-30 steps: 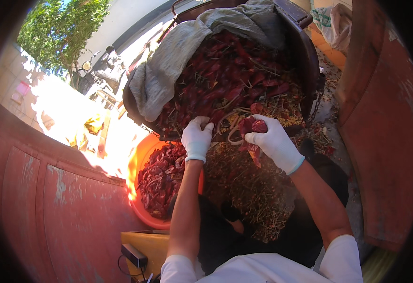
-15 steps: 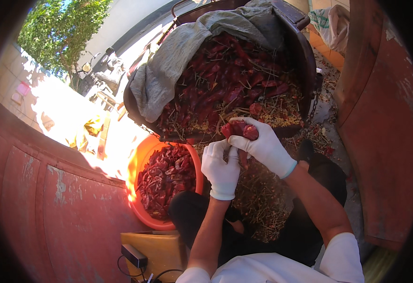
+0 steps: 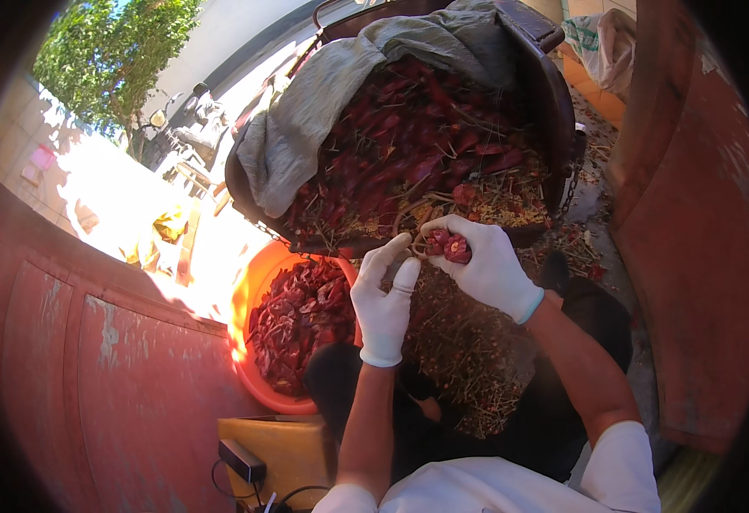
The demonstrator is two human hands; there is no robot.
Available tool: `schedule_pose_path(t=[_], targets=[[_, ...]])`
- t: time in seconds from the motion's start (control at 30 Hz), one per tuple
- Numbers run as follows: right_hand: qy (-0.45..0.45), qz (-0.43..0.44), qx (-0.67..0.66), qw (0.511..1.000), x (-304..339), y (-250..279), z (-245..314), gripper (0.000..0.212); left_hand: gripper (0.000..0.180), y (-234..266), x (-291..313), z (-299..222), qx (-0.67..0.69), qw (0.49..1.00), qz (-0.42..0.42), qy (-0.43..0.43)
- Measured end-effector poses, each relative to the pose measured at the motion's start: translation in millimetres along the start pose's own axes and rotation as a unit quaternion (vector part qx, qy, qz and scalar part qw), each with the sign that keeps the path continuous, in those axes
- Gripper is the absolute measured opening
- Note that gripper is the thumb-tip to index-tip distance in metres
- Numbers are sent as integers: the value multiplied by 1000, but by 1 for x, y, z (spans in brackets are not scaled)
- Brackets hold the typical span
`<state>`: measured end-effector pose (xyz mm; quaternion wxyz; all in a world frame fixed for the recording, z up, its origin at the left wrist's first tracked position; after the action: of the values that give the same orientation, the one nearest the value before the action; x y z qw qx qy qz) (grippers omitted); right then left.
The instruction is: The person removes the stems from dried red chili peppers by hand and using shears while sitting on the ground next to a container and a tub.
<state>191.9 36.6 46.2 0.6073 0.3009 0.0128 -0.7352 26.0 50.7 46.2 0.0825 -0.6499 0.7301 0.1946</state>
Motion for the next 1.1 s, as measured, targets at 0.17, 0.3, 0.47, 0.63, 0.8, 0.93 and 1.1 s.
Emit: schedule_pose_path(t=[0.17,0.3,0.47,0.63,0.8,0.93,1.1], targets=[[31,7,42,999,2,-7,8,35,19,-8,-7,-14,2,999,32,-41],[-36,32,-39,998,3,-12,-7,32,13,-6,-5,-10,-71,994,-4,-83],[-55,97,-81,991,3,-14,-3,31,15,-5,3,13,100,991,-18,84],[-21,118,-79,990,2,-11,7,26,17,-5,6,26,227,966,24,120],[-245,240,-293,892,17,-25,-3,16,18,-1,5,-5,87,996,23,-22],[-238,283,-324,871,21,-31,-3,14,19,1,3,-9,57,994,65,-65],[-33,262,-13,964,9,-20,9,20,28,-4,13,24,181,975,84,97]])
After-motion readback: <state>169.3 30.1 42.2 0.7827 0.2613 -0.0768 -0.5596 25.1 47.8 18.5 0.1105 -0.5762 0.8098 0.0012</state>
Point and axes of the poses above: each hand's wrist, its own x-axis away from the middle knuckle, its own y-axis out of the back of the hand, z = x × y, the point moved 8 cm from there along -x, towards the middle knuckle
